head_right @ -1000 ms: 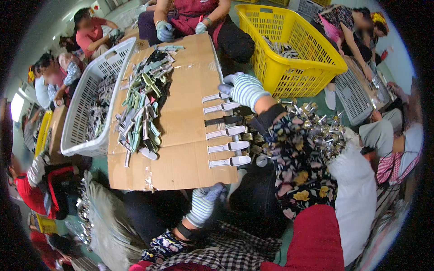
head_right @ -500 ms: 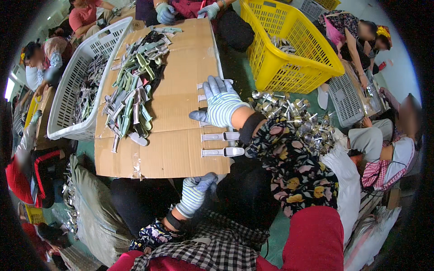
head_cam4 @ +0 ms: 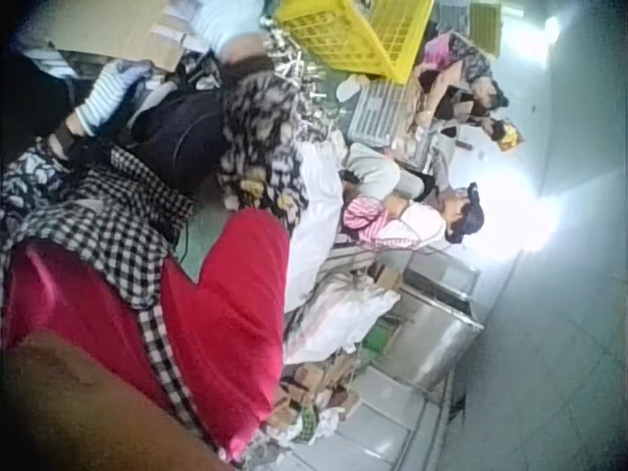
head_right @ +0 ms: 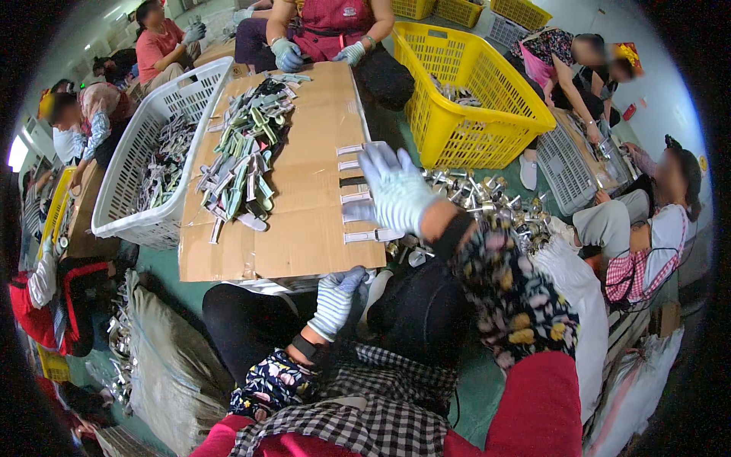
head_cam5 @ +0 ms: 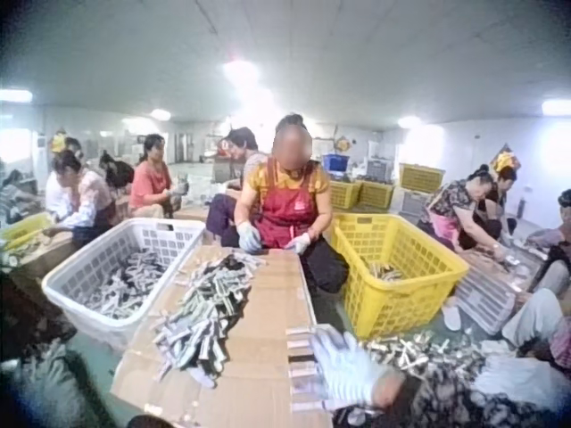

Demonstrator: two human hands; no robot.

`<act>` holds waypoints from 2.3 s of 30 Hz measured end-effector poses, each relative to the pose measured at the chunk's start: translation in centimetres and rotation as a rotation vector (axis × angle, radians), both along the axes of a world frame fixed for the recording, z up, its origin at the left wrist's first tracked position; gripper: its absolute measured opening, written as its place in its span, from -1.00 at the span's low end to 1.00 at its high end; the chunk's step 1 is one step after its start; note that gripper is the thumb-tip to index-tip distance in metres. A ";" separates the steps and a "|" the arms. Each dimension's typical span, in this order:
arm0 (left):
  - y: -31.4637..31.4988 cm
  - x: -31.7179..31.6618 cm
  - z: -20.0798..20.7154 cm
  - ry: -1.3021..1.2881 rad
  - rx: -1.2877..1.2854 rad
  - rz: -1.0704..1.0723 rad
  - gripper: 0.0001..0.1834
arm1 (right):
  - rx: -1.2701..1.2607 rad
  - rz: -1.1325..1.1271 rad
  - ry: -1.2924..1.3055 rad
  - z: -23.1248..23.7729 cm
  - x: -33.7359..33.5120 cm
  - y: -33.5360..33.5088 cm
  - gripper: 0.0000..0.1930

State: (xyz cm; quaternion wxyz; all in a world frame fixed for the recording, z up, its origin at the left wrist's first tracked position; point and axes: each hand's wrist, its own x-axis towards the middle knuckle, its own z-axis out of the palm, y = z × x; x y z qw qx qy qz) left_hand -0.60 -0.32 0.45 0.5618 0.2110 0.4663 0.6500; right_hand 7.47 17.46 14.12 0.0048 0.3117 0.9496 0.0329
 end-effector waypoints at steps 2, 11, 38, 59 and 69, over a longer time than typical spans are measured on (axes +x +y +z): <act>0.6 0.3 -0.4 -0.034 -0.006 -0.053 -0.76 | 0.066 0.029 -0.007 -2.2 1.6 -2.3 0.06; -0.5 0.5 -0.5 0.729 0.288 0.118 -0.84 | -0.065 0.074 0.068 -3.3 0.7 -5.3 0.00; -0.6 0.5 3.0 0.526 -0.260 0.011 -0.65 | -0.390 -1.372 0.697 -28.4 29.5 2.4 -0.37; -0.4 0.1 1.7 0.144 -0.078 -0.095 -0.73 | -1.199 -0.506 1.249 -16.1 22.2 -7.2 -0.49; -0.9 0.4 1.2 0.024 -0.078 -0.006 -0.72 | -0.553 -0.447 1.016 0.7 11.9 -7.3 -0.42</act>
